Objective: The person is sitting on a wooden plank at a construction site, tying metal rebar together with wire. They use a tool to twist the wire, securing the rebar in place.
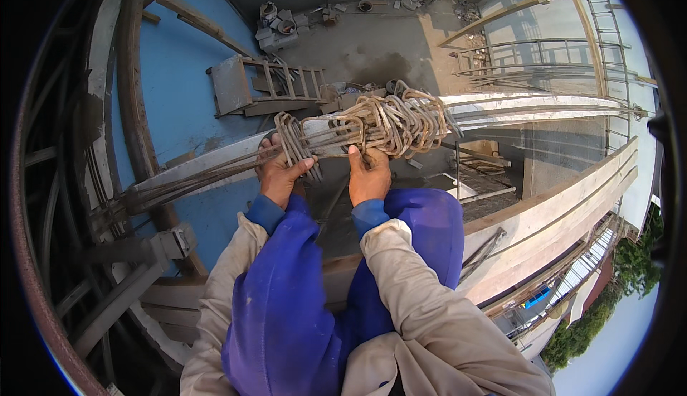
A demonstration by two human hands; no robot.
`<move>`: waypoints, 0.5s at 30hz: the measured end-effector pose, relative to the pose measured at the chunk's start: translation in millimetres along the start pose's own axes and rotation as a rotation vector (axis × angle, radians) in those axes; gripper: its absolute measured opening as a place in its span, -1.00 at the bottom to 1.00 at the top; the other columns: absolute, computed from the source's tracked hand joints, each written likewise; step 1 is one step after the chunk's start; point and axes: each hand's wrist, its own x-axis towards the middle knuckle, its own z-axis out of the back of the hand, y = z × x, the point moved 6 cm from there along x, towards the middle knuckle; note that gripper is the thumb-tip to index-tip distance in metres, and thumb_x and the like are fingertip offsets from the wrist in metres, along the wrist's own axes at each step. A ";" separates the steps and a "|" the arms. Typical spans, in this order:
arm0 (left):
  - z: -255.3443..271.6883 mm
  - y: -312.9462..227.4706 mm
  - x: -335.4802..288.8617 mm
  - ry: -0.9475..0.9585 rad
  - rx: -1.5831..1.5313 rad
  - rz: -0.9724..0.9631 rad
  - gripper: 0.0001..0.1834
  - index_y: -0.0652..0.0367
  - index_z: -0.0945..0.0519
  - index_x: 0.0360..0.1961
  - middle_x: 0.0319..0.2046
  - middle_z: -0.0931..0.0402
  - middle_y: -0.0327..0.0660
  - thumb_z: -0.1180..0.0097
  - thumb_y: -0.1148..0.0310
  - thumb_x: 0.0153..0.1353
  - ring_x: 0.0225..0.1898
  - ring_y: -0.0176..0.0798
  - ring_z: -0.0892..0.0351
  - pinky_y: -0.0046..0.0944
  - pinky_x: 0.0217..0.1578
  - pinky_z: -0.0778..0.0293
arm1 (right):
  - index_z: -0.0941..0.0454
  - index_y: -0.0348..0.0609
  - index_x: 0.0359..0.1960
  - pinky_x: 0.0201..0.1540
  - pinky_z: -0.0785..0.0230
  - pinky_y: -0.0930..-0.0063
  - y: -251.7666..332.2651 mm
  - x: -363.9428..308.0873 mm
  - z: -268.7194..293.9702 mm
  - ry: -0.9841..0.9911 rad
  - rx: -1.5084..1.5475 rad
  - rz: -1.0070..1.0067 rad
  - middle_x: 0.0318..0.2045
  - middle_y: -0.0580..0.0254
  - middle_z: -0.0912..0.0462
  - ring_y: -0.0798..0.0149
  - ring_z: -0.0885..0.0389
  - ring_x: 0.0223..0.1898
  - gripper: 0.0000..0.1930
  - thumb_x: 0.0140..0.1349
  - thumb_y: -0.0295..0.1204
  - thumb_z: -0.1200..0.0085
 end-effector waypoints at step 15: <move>3.0 -2.5 -5.7 -0.015 -0.023 0.021 -0.69 0.31 -0.68 0.06 -0.07 -0.76 -0.15 -0.37 0.46 0.34 0.00 -0.20 -0.72 -0.18 0.14 -0.57 | -0.56 -0.28 -0.41 -0.41 -0.46 0.13 56.2 -7.8 12.8 0.057 -0.154 0.312 -0.56 -0.06 -0.66 -0.10 -0.65 -0.55 -0.69 0.39 -0.30 -0.27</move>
